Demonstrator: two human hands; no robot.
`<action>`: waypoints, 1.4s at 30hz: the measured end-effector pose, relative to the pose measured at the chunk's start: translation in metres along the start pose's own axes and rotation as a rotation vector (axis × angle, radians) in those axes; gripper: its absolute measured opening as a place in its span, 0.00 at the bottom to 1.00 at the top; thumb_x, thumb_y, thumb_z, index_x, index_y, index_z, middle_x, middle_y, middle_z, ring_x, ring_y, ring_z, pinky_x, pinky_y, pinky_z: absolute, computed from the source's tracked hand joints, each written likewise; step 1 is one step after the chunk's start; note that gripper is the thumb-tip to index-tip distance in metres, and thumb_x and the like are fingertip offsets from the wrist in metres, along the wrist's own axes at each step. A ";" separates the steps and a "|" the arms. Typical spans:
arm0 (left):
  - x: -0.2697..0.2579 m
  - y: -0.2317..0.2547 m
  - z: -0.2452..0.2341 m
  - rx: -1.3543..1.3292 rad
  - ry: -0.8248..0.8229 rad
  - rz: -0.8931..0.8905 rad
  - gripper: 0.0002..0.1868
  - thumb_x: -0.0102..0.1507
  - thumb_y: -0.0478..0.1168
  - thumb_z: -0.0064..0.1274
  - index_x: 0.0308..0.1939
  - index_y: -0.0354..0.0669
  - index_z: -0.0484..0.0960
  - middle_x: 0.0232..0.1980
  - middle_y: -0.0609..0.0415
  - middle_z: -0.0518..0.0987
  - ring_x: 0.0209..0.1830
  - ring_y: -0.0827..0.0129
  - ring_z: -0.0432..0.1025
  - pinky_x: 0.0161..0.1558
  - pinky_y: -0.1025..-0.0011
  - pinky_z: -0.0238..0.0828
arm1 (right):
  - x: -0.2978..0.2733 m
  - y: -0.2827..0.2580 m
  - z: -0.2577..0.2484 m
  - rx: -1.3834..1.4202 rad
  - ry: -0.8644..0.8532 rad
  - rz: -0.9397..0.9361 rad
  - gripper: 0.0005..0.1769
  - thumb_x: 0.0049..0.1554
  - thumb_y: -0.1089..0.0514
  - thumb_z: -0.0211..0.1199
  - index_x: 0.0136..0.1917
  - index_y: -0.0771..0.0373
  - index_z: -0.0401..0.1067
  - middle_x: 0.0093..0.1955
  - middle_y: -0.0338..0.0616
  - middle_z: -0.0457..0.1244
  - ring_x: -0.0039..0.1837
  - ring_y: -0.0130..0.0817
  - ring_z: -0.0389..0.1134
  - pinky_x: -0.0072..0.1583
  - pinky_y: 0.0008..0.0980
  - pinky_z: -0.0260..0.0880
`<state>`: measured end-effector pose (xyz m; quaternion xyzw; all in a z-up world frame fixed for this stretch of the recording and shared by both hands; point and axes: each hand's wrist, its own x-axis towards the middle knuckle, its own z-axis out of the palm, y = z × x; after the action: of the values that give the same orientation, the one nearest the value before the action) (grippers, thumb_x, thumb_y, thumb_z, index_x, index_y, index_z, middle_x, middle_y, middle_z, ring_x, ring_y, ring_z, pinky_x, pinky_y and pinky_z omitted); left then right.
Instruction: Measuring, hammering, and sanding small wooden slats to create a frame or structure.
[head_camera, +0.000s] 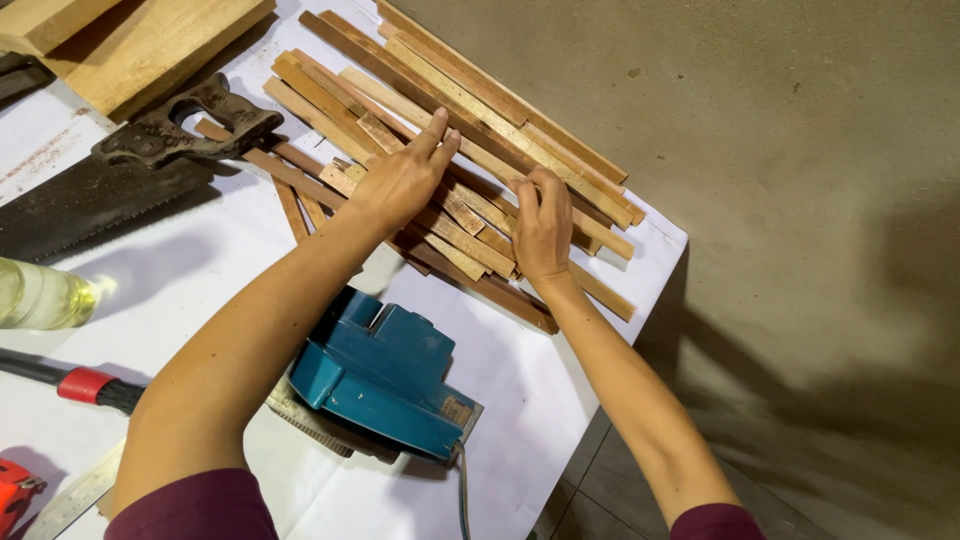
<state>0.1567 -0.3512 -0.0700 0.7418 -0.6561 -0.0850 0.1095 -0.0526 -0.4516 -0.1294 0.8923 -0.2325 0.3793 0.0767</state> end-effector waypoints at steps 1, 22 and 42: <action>0.006 -0.010 0.017 0.000 0.000 -0.001 0.35 0.66 0.19 0.37 0.77 0.42 0.57 0.82 0.40 0.47 0.46 0.52 0.79 0.35 0.67 0.84 | 0.000 -0.001 -0.001 0.001 -0.001 -0.001 0.07 0.63 0.70 0.61 0.52 0.62 0.72 0.57 0.44 0.60 0.65 0.43 0.65 0.69 0.41 0.68; 0.006 -0.034 0.007 0.213 0.175 0.100 0.09 0.64 0.33 0.52 0.49 0.39 0.79 0.48 0.48 0.79 0.51 0.60 0.71 0.51 0.64 0.78 | -0.009 0.023 0.017 0.315 -0.295 0.057 0.19 0.62 0.66 0.61 0.66 0.56 0.72 0.59 0.41 0.71 0.58 0.34 0.71 0.57 0.38 0.65; 0.046 -0.003 0.024 0.091 -0.116 -0.008 0.28 0.61 0.31 0.57 0.66 0.47 0.73 0.74 0.50 0.64 0.64 0.56 0.67 0.61 0.60 0.72 | 0.013 0.068 0.043 -0.083 -0.480 0.273 0.21 0.61 0.66 0.59 0.68 0.61 0.71 0.67 0.50 0.63 0.68 0.43 0.61 0.75 0.47 0.54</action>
<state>0.1588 -0.3975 -0.0933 0.7426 -0.6615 -0.0982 0.0370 -0.0491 -0.5295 -0.1531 0.9131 -0.3774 0.1540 0.0038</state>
